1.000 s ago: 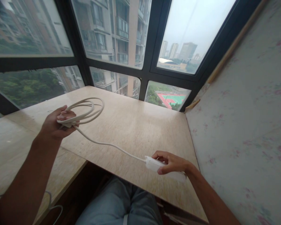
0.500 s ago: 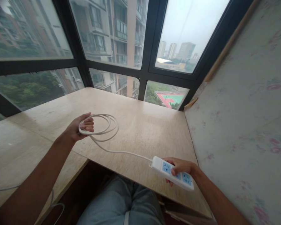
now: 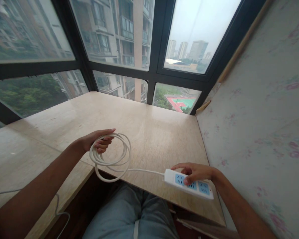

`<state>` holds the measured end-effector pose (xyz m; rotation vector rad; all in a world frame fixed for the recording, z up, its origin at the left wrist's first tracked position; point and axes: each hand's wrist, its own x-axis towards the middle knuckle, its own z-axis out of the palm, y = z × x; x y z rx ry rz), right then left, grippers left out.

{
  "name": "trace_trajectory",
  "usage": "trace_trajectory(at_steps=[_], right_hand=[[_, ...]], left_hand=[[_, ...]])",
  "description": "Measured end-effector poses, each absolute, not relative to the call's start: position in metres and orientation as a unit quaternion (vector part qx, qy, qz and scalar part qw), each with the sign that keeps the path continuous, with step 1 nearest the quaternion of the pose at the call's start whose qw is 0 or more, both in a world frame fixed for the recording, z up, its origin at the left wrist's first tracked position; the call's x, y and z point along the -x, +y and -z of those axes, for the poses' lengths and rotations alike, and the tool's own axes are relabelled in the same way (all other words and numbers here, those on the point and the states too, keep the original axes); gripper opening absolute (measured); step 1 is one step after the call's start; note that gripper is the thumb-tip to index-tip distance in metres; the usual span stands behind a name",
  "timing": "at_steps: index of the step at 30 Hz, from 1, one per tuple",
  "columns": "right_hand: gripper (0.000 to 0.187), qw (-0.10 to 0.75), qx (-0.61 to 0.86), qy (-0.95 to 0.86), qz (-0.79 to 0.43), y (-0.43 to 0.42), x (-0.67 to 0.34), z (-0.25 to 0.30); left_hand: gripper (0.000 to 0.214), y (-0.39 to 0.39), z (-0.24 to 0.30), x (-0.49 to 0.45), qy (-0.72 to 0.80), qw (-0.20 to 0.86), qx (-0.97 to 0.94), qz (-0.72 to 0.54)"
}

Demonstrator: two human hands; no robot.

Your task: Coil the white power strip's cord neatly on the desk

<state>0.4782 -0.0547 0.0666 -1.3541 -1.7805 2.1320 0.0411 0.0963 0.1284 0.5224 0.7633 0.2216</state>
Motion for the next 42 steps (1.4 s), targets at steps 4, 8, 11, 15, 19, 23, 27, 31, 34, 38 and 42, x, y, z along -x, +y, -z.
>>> trace_trajectory(at_steps=[4, 8, 11, 15, 19, 23, 27, 31, 34, 38, 42], right_hand=[[0.069, 0.053, 0.484, -0.542, -0.685, -0.051, -0.491, -0.079], [0.094, 0.126, 0.441, -0.514, -0.725, -0.055, -0.502, -0.064], [0.120, 0.157, 0.372, -0.470, -0.785, -0.060, -0.503, -0.044], [0.109, 0.092, 0.381, -0.530, -0.752, -0.058, -0.487, -0.039], [0.078, -0.031, 0.442, -0.571, -0.691, -0.053, -0.466, -0.061], [0.057, -0.076, 0.502, -0.625, -0.594, -0.040, -0.463, -0.086], [0.049, -0.135, 0.524, -0.651, -0.532, -0.010, -0.470, -0.099], [0.036, -0.154, 0.561, -0.611, -0.537, 0.025, -0.475, -0.096], [0.029, -0.149, 0.597, -0.569, -0.546, 0.047, -0.478, -0.087], [0.039, -0.135, 0.617, -0.540, -0.556, 0.073, -0.480, -0.076], [0.041, -0.119, 0.649, -0.514, -0.548, 0.101, -0.479, -0.065]], left_hand=[[0.039, 0.095, -0.123, -0.042, 0.384, 0.887, -0.245, -0.069], [0.042, 0.092, -0.125, -0.035, 0.366, 0.891, -0.255, -0.092], [0.045, 0.092, -0.122, -0.029, 0.319, 0.903, -0.273, -0.094], [0.049, 0.095, -0.110, -0.031, 0.277, 0.906, -0.316, -0.040], [0.050, 0.095, -0.103, -0.044, 0.275, 0.894, -0.353, 0.022], [0.051, 0.095, -0.099, -0.058, 0.315, 0.874, -0.365, 0.061], [0.051, 0.093, -0.089, -0.074, 0.328, 0.871, -0.359, 0.073], [0.052, 0.088, -0.078, -0.090, 0.305, 0.882, -0.348, 0.085], [0.054, 0.085, -0.073, -0.097, 0.288, 0.892, -0.338, 0.081], [0.055, 0.087, -0.068, -0.096, 0.275, 0.902, -0.325, 0.071], [0.058, 0.093, -0.058, -0.088, 0.277, 0.908, -0.307, 0.063]])
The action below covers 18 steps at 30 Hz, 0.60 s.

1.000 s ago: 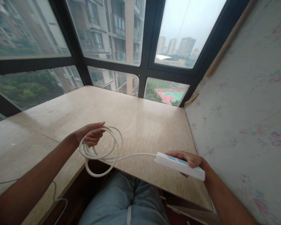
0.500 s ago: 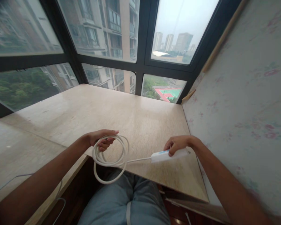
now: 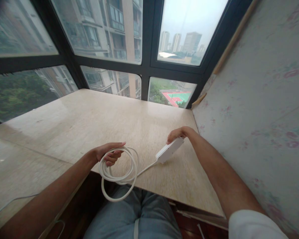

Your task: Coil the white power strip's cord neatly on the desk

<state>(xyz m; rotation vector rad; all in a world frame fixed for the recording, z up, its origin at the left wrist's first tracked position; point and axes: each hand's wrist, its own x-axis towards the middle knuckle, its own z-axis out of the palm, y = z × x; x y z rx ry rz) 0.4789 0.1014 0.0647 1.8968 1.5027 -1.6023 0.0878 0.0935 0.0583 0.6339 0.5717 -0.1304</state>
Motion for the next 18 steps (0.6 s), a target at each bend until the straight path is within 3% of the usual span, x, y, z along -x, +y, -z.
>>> trace_trajectory(at_steps=[4, 11, 18], right_hand=[[0.047, 0.114, -0.680, 0.480, 0.541, 0.126, -0.474, -0.052], [0.049, 0.035, -0.707, 0.454, 0.540, 0.137, -0.463, -0.040], [0.040, 0.007, -0.767, 0.522, 0.372, 0.143, -0.432, -0.031]], left_hand=[[0.058, 0.098, -0.048, -0.078, 0.273, 0.917, -0.286, 0.046], [0.055, 0.104, -0.026, -0.062, 0.262, 0.933, -0.245, 0.037], [0.054, 0.107, -0.007, -0.060, 0.240, 0.944, -0.223, 0.040]])
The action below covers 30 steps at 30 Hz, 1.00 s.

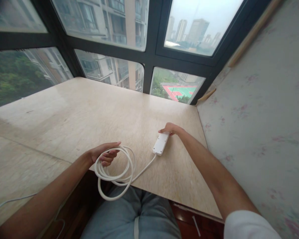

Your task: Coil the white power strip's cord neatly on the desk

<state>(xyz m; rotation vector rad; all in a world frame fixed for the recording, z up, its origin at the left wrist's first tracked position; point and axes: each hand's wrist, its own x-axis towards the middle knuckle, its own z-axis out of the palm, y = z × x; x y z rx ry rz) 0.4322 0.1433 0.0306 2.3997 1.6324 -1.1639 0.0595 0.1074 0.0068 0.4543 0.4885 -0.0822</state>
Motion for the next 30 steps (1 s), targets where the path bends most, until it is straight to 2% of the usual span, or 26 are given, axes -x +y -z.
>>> trace_trajectory(at_steps=[6, 9, 11, 13, 15, 17, 21, 26, 30], right_hand=[[0.046, -0.041, -0.794, 0.581, 0.174, 0.131, -0.395, -0.025], [0.040, -0.118, -0.742, 0.648, 0.123, 0.109, -0.370, -0.029], [0.043, -0.201, -0.643, 0.713, 0.193, 0.089, -0.350, -0.032], [0.057, -0.243, -0.534, 0.722, 0.367, 0.069, -0.329, -0.033], [0.073, -0.219, -0.446, 0.710, 0.499, 0.052, -0.309, -0.033], [0.074, -0.198, -0.423, 0.693, 0.549, 0.042, -0.293, -0.030], [0.063, -0.217, -0.489, 0.649, 0.542, 0.041, -0.277, -0.019], [0.029, -0.237, -0.533, 0.651, 0.485, 0.054, -0.274, -0.002], [0.024, -0.257, -0.581, 0.626, 0.453, 0.061, -0.272, 0.011]], left_hand=[[0.054, 0.099, 0.000, -0.068, 0.249, 0.943, -0.219, 0.031], [0.055, 0.096, 0.000, -0.072, 0.253, 0.942, -0.217, 0.037], [0.057, 0.095, -0.001, -0.076, 0.258, 0.940, -0.217, 0.046], [0.060, 0.094, -0.002, -0.082, 0.264, 0.937, -0.222, 0.059], [0.063, 0.093, -0.003, -0.089, 0.274, 0.930, -0.235, 0.067], [0.066, 0.091, -0.004, -0.095, 0.286, 0.923, -0.249, 0.062], [0.066, 0.091, -0.001, -0.099, 0.330, 0.910, -0.251, 0.001], [0.057, 0.094, 0.000, -0.095, 0.426, 0.865, -0.239, -0.117], [0.036, 0.096, -0.001, -0.099, 0.494, 0.815, -0.210, -0.217]])
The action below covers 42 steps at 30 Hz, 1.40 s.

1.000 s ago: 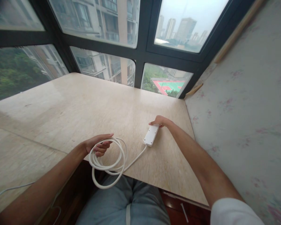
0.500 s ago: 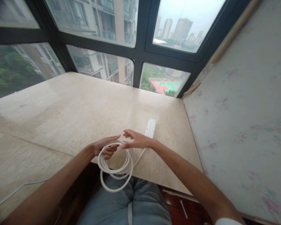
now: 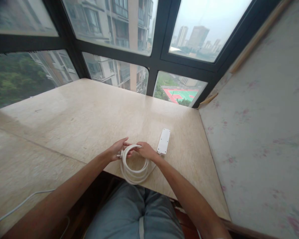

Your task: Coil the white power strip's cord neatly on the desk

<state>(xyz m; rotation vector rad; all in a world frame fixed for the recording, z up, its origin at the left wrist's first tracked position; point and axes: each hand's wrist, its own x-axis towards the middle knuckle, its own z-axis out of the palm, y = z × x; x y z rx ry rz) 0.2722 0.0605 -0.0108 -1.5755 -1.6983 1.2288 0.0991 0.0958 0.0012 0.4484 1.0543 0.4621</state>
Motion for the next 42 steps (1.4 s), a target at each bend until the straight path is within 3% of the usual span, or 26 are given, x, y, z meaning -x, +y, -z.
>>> trace_trajectory(at_steps=[3, 9, 21, 33, 37, 40, 42], right_hand=[[0.025, 0.265, 0.603, -0.608, -0.443, 0.062, -0.273, 0.018], [0.016, 0.309, 0.635, -0.553, -0.443, 0.058, -0.278, 0.026], [0.036, 0.390, 0.641, -0.448, -0.487, 0.032, -0.273, 0.025], [0.020, 0.467, 0.701, -0.343, -0.415, 0.002, -0.280, 0.037], [0.018, 0.461, 0.718, -0.338, -0.397, 0.000, -0.283, 0.032], [0.015, 0.393, 0.753, -0.428, -0.307, -0.006, -0.283, 0.017], [0.024, 0.331, 0.768, -0.500, -0.226, -0.011, -0.281, 0.006]], left_hand=[[0.029, 0.098, -0.001, -0.104, 0.511, 0.788, -0.189, -0.285], [0.033, 0.107, 0.001, -0.102, 0.521, 0.752, -0.156, -0.373], [0.033, 0.112, 0.001, -0.103, 0.540, 0.754, -0.164, -0.337], [0.023, 0.137, -0.003, -0.167, 0.531, 0.770, -0.254, -0.246], [0.023, 0.145, 0.004, -0.181, 0.527, 0.767, -0.271, -0.245], [0.023, 0.147, 0.009, -0.185, 0.517, 0.766, -0.281, -0.257], [0.024, 0.146, 0.012, -0.188, 0.511, 0.763, -0.285, -0.272]])
